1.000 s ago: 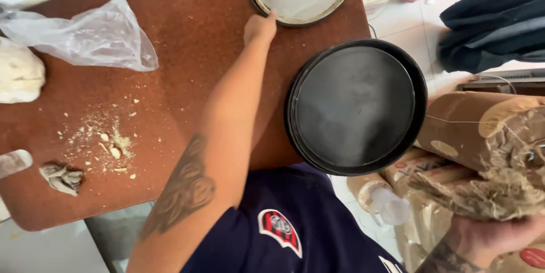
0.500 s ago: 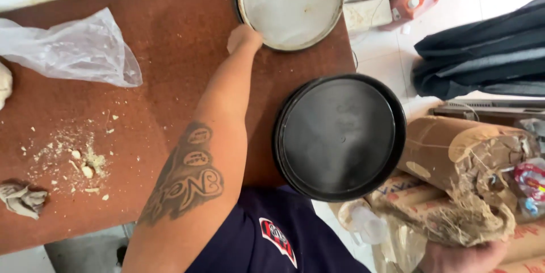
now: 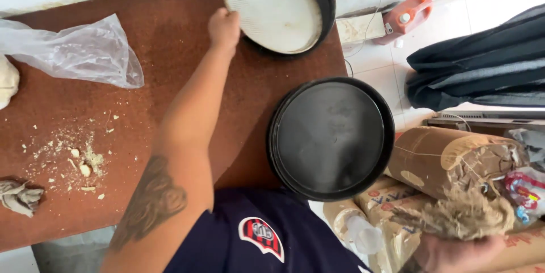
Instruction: Clean residue from circular baking pans using a cloth
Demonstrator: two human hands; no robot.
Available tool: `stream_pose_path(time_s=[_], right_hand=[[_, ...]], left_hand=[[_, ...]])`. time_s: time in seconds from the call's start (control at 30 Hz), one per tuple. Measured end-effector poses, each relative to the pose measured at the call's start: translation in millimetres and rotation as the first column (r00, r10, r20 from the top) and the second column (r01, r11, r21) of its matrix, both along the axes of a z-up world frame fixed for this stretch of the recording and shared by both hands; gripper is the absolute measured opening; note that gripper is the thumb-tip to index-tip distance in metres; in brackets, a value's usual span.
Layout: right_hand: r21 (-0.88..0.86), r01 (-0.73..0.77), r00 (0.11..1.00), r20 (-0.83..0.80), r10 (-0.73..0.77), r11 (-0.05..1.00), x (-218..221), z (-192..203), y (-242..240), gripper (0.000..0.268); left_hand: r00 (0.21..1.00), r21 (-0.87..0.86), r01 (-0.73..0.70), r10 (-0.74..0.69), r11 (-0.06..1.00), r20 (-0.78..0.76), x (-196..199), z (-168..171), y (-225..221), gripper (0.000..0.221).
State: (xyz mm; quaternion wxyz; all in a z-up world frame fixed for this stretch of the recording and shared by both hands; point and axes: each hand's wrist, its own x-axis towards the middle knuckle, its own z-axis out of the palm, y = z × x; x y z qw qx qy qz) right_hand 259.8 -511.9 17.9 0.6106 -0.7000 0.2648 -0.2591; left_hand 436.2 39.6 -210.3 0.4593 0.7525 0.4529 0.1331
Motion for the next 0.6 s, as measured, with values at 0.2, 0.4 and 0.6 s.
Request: stream_pose_path(time_s=[0.2,0.4,0.6], right_hand=[[-0.759,-0.210,0.706,0.318,0.633,0.616,27,16,15,0.025],[0.441,-0.440,0.893,0.309,0.328,0.782,85,31,104,0.034],[0.403,-0.884,0.429,0.494,0.757,0.238,44,59,243,0.063]], left_hand=[[0.609,-0.579,-0.325,0.633,0.748,0.477,-163,66,33,0.023],[0.180,-0.648,-0.500,0.801,0.575,0.571,-331,46,50,0.015],[0.035,-0.627,-0.460,0.718,0.629,0.695,-420,73,52,0.016]])
